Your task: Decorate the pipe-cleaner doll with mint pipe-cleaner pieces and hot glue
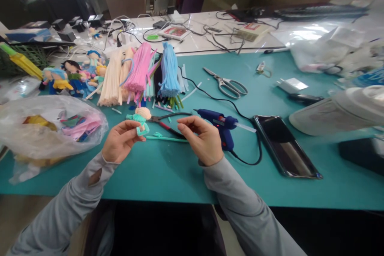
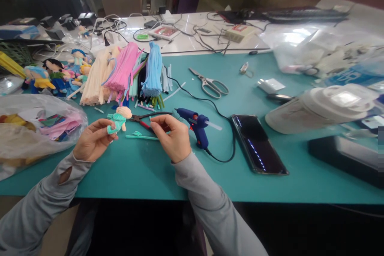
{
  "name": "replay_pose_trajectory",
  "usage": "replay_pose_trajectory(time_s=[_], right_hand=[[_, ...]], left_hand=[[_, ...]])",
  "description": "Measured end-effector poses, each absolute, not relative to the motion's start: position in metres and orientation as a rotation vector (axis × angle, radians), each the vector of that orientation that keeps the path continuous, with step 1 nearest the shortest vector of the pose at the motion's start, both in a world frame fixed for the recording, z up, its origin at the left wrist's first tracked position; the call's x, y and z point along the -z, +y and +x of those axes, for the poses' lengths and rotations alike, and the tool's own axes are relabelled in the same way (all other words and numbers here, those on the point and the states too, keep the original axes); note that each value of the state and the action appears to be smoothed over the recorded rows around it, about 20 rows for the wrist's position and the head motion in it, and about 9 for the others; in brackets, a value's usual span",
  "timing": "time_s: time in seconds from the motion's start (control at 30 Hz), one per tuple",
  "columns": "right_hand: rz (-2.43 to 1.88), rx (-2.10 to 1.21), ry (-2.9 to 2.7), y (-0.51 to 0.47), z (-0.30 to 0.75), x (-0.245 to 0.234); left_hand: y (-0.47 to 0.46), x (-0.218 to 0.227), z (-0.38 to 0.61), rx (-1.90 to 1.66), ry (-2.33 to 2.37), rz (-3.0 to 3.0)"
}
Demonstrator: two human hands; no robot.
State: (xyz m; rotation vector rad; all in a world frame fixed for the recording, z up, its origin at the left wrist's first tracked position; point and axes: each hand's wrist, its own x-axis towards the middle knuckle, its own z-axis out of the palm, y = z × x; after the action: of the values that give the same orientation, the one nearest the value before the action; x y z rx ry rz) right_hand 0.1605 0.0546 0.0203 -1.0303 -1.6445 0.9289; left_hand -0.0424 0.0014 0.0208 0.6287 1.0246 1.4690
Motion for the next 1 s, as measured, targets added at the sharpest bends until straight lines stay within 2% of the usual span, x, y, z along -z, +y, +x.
replay_pose_trajectory(time_s=[0.2,0.4,0.67,0.8,1.0], right_hand=[[-0.949,-0.506,-1.789,0.043,0.169,-0.023],[-0.919,-0.28,-1.714,0.024,0.199,-0.012],[-1.197,-0.38,-1.266,0.031,0.251,0.006],[-1.466,-0.493,-1.489,0.051,0.258,0.002],[-1.494,-0.361,-1.808,0.079,0.247,-0.002]], left_hand=[[0.001,-0.017,-0.043,-1.415,0.952,0.573],[-0.001,-0.016,-0.039,-1.387,0.9,0.557],[-0.005,-0.014,-0.035,-1.332,0.897,0.555],[-0.005,-0.011,-0.033,-1.297,0.904,0.543],[-0.002,-0.007,-0.033,-1.272,0.902,0.599]])
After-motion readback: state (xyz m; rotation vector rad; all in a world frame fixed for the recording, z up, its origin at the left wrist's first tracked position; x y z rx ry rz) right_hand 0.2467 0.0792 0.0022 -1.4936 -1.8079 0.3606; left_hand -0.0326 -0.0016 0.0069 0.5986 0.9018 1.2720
